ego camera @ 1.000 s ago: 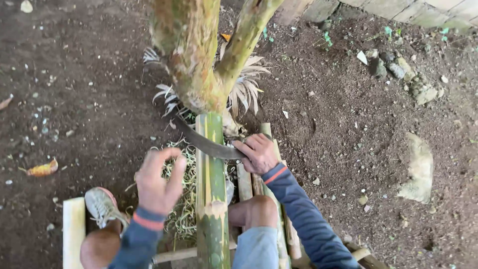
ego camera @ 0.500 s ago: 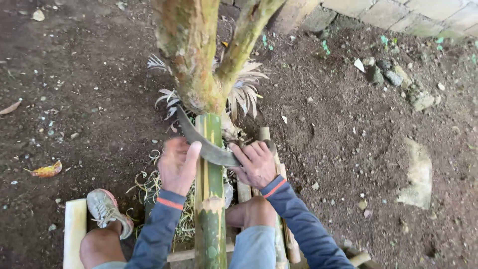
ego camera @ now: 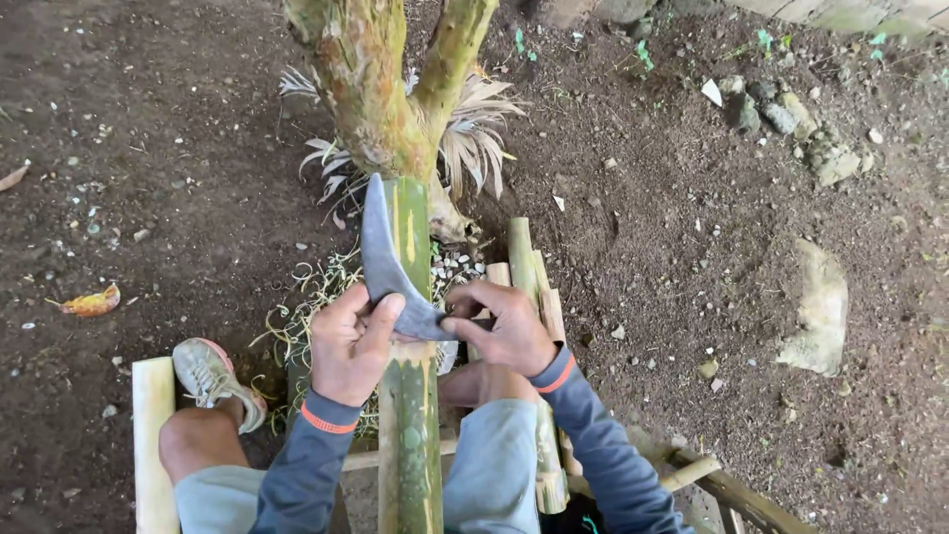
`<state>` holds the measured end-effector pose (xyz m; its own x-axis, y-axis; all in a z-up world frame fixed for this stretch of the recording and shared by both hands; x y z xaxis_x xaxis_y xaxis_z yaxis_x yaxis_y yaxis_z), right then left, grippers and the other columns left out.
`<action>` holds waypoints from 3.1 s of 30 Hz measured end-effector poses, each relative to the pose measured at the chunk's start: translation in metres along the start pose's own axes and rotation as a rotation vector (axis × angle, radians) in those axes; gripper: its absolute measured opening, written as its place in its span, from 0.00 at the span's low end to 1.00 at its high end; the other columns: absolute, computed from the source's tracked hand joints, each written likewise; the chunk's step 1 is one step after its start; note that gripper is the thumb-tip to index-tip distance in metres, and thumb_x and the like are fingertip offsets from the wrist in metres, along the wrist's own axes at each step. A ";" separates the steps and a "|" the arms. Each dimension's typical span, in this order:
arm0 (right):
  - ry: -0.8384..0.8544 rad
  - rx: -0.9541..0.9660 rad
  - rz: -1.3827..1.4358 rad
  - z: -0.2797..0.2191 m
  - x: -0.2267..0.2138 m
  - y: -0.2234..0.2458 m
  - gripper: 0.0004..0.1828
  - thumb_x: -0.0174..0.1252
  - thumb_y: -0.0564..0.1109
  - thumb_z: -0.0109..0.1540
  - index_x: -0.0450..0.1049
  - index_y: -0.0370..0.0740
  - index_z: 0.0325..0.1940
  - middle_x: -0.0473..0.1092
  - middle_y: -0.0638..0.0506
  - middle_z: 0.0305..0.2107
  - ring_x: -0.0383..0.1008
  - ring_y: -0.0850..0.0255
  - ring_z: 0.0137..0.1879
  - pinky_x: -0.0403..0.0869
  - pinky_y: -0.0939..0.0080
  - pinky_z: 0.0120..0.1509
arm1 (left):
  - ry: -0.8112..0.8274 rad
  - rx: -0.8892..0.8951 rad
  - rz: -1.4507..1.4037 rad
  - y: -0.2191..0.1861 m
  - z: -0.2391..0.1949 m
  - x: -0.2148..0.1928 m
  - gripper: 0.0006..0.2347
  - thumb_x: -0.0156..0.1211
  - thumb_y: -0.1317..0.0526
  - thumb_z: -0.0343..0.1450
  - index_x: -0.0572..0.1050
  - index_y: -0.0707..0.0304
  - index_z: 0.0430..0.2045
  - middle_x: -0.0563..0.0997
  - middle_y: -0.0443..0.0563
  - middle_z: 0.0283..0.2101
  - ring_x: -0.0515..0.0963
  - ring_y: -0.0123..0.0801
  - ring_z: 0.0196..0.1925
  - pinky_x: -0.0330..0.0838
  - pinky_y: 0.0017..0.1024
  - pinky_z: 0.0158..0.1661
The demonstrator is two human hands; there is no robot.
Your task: Shaving the outer skin and smoothing the surface of bamboo stalks using a curved machete.
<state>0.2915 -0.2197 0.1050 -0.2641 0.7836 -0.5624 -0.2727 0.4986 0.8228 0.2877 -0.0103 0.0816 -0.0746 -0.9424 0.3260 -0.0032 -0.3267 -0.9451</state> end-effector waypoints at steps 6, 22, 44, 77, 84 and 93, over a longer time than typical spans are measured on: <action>-0.125 -0.404 -0.559 -0.007 0.021 0.032 0.35 0.62 0.69 0.56 0.75 0.30 0.43 0.71 0.43 0.33 0.73 0.48 0.38 0.71 0.50 0.43 | -0.169 -0.181 -0.080 0.035 -0.032 -0.007 0.06 0.57 0.66 0.73 0.77 0.72 0.35 0.84 0.55 0.30 0.86 0.33 0.26 0.84 0.29 0.25; 0.007 -0.409 -0.784 0.059 -0.012 -0.041 0.22 0.57 0.57 0.64 0.69 0.40 0.24 0.67 0.46 0.21 0.70 0.48 0.30 0.68 0.49 0.39 | 0.041 0.797 1.167 0.021 0.094 -0.033 0.05 0.57 0.63 0.69 0.75 0.65 0.31 0.79 0.57 0.34 0.76 0.51 0.45 0.69 0.49 0.53; 0.152 -0.435 -0.813 0.039 0.017 -0.008 0.10 0.57 0.48 0.57 0.73 0.41 0.24 0.68 0.48 0.18 0.70 0.51 0.27 0.65 0.50 0.40 | 0.086 0.143 1.048 0.071 0.039 -0.035 0.20 0.49 0.61 0.70 0.67 0.61 0.59 0.76 0.64 0.16 0.77 0.57 0.19 0.71 0.51 0.31; 0.200 -0.461 -0.665 0.046 0.004 -0.033 0.09 0.55 0.46 0.59 0.70 0.41 0.26 0.68 0.50 0.21 0.70 0.51 0.28 0.68 0.50 0.40 | -0.022 0.292 0.954 0.089 0.049 -0.059 0.14 0.49 0.62 0.70 0.75 0.57 0.49 0.74 0.59 0.14 0.75 0.53 0.17 0.70 0.49 0.29; 0.014 -0.507 -0.666 0.067 0.001 -0.057 0.08 0.54 0.44 0.57 0.67 0.41 0.24 0.65 0.49 0.18 0.68 0.50 0.26 0.66 0.49 0.37 | -0.043 0.316 0.924 0.090 0.085 -0.058 0.11 0.49 0.62 0.72 0.76 0.59 0.44 0.73 0.59 0.14 0.75 0.55 0.18 0.68 0.51 0.29; -0.025 -0.532 -0.749 0.088 -0.009 -0.056 0.07 0.54 0.45 0.57 0.68 0.42 0.26 0.65 0.50 0.20 0.68 0.50 0.29 0.66 0.50 0.39 | -0.307 0.642 1.132 0.036 0.103 -0.045 0.11 0.53 0.63 0.71 0.74 0.63 0.46 0.79 0.61 0.27 0.81 0.53 0.32 0.73 0.45 0.41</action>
<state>0.3903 -0.2225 0.0714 0.1718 0.3357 -0.9262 -0.7562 0.6475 0.0944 0.3935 0.0131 0.0355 0.5014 -0.6649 -0.5537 0.3836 0.7444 -0.5466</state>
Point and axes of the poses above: each hand's wrist, its own z-axis towards the middle knuckle, its own x-axis out of the palm, y = z × x, the point moved 3 cm from there along z, towards the middle knuckle
